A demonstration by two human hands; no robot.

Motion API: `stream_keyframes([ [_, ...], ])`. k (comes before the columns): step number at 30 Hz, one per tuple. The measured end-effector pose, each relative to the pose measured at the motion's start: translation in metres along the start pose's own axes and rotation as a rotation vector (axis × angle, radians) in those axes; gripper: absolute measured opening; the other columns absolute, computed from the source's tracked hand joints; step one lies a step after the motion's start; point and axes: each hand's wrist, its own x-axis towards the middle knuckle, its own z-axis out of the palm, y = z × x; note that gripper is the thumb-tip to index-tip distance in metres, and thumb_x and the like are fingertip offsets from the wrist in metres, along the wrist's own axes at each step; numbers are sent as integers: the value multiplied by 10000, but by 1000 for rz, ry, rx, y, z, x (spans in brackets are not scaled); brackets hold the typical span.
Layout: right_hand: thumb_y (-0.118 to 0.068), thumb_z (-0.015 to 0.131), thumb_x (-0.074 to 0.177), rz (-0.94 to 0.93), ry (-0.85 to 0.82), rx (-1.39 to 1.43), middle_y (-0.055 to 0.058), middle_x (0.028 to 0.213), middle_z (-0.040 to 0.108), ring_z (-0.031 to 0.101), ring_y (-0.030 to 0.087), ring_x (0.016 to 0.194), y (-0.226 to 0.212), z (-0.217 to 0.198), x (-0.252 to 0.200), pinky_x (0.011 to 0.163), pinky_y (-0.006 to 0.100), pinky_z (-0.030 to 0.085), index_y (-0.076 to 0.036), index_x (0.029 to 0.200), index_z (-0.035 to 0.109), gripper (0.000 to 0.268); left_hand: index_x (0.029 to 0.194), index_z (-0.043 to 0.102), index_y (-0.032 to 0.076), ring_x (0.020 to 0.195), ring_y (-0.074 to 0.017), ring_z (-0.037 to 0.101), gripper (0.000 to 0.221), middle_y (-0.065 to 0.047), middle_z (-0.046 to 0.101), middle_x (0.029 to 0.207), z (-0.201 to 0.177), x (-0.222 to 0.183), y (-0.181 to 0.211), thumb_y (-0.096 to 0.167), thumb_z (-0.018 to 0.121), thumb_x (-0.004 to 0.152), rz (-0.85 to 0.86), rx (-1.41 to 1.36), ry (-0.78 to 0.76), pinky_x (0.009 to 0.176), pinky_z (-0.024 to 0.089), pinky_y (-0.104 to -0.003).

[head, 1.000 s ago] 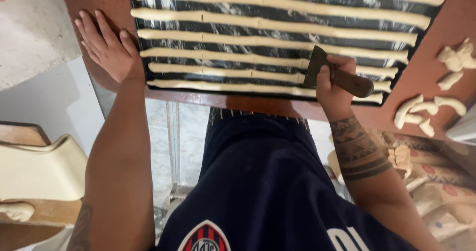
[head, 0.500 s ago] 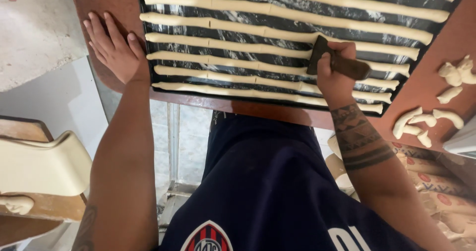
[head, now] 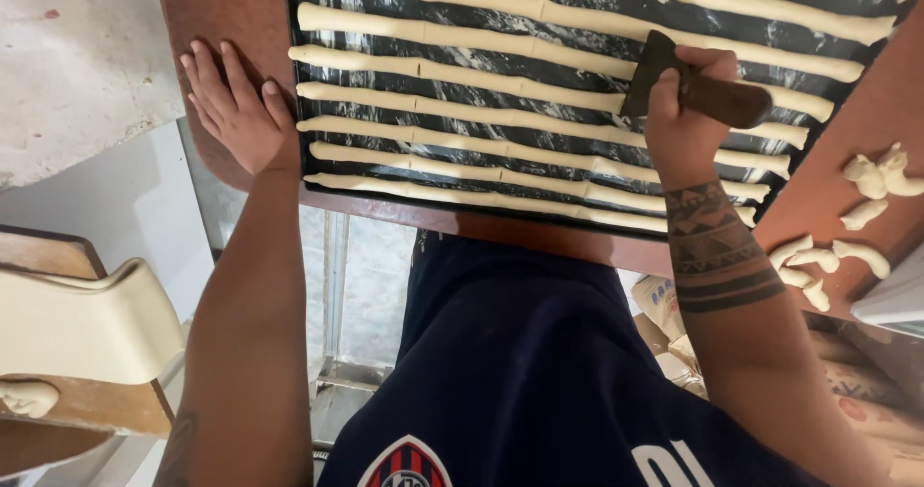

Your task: Laying out dough strips on a tray, cutting them into pieces with a scraper, and brushing them with egg wash.

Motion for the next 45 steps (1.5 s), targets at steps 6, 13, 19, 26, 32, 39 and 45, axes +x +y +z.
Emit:
stream_keyframes([
  [6,55,500,987,14,-7,16,166,1032,518,505,225,858,6,4,16,736,368,459,13,1116,508,136,1640,367,195,1597,-314,218,589,-62,249,1697,-4,-1,2,502,208,1163,15,0,2,1300,294,-622],
  [13,67,525,970,-90,50,-37,172,1023,527,509,264,861,-8,-16,49,787,415,440,11,1099,537,142,1621,403,170,1577,-322,250,578,-84,291,1678,-6,1,5,473,228,1161,25,8,34,1286,300,-596],
  [19,95,477,1046,-167,28,130,160,973,433,374,210,733,14,-5,71,701,388,364,18,1123,484,109,1630,387,176,1586,-322,234,584,-81,276,1688,-7,2,6,479,219,1160,14,-8,9,1291,277,-607],
  [26,70,461,1081,-179,-19,107,167,966,455,414,207,710,43,6,79,680,364,384,15,1151,461,89,1624,394,155,1582,-333,237,591,-91,283,1684,-10,3,8,478,223,1160,12,-3,-1,1291,279,-601],
  [32,195,474,1012,-211,-24,258,164,878,410,278,212,676,43,-11,115,679,440,278,-14,1018,514,214,1601,432,133,1561,-350,282,580,-117,326,1660,-7,4,7,453,244,1155,34,-4,49,1271,300,-589],
  [39,191,493,1020,-405,8,120,165,948,402,270,233,753,42,-11,134,726,431,324,26,1038,501,166,1600,425,140,1557,-358,289,591,-126,334,1657,-8,4,9,471,223,1154,37,-5,53,1263,304,-596],
  [45,192,415,1025,-276,-68,84,189,1046,398,362,254,826,62,2,135,739,388,385,13,1171,453,234,1608,417,143,1565,-353,275,600,-118,320,1665,-7,4,7,480,223,1151,23,-9,33,1273,288,-593],
])
